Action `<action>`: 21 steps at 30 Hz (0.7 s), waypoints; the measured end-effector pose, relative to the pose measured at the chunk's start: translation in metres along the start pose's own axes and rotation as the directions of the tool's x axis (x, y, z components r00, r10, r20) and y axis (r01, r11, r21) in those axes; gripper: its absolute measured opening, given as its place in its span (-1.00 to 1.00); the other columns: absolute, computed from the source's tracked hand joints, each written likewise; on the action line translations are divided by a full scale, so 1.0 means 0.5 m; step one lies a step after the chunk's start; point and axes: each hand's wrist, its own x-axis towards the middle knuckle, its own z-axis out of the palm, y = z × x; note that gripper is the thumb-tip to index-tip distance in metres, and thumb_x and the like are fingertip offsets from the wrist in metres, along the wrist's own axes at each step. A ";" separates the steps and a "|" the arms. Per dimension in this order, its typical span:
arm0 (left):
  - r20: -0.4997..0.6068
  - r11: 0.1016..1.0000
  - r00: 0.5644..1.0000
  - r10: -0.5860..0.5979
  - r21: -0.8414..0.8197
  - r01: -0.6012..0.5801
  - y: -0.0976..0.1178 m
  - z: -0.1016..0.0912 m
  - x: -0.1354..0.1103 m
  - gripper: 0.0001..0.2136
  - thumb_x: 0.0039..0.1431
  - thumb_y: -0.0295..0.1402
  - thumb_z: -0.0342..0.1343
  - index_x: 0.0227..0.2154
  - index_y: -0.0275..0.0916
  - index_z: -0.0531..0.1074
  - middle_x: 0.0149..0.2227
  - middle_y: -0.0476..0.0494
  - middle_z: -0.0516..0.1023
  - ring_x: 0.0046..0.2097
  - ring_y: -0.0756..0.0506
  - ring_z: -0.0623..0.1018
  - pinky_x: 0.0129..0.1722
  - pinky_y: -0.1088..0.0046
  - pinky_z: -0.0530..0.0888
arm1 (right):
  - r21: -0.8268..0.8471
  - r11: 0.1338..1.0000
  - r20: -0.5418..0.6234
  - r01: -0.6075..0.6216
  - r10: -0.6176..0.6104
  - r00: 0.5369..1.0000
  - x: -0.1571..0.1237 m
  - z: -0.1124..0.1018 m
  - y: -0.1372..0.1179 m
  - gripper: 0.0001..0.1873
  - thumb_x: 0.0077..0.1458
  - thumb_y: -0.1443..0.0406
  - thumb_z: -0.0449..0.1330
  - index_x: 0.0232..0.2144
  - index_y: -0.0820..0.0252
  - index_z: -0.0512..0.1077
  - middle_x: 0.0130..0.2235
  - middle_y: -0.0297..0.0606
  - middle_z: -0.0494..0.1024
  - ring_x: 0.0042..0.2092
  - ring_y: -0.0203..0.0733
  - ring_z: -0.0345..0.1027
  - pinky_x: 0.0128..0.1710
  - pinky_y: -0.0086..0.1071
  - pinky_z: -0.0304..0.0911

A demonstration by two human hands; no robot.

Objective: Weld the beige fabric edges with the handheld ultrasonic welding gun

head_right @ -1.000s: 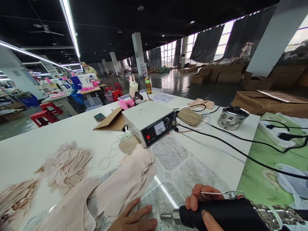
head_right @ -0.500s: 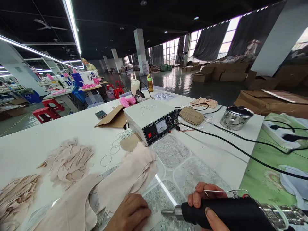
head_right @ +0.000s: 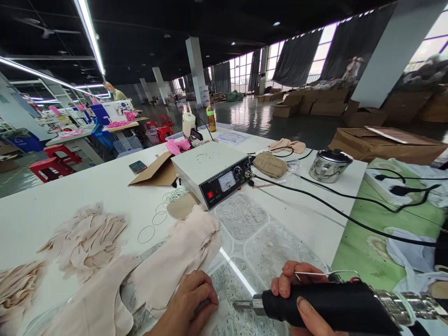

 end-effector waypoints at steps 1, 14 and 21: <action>0.005 1.000 1.000 -0.002 0.000 0.002 -0.002 -0.003 -0.001 -0.85 0.09 -0.60 0.12 -0.39 -0.20 0.41 -0.30 -0.05 0.46 -0.26 -0.06 0.48 -0.23 0.42 0.41 | -0.008 1.000 0.014 0.002 -0.002 1.000 0.000 0.001 -0.001 -0.77 -0.07 0.25 0.31 -0.26 0.00 0.49 -0.33 -0.26 0.44 -0.37 -0.13 0.39 -0.31 -0.13 0.46; -0.053 0.935 0.950 0.307 0.200 -0.291 -0.014 0.003 -0.001 -0.84 0.29 -0.54 -0.06 -0.26 -0.22 0.40 -0.34 -0.09 0.42 -0.33 -0.06 0.44 -0.27 0.37 0.35 | 0.048 0.999 0.005 -0.025 0.025 1.000 -0.012 -0.011 0.013 -0.66 -0.05 0.22 0.32 -0.16 -0.03 0.41 -0.28 -0.27 0.41 -0.31 -0.13 0.34 -0.20 -0.18 0.40; -0.021 0.845 0.891 0.453 0.330 -0.421 -0.022 -0.010 -0.006 -0.83 0.28 -0.54 0.03 -0.14 -0.23 0.44 -0.31 -0.11 0.48 -0.33 -0.03 0.47 -0.25 0.39 0.37 | 0.045 0.999 -0.013 -0.010 0.011 1.000 -0.015 -0.002 0.013 -0.71 -0.04 0.23 0.30 -0.20 -0.03 0.43 -0.30 -0.27 0.44 -0.33 -0.16 0.34 -0.22 -0.18 0.42</action>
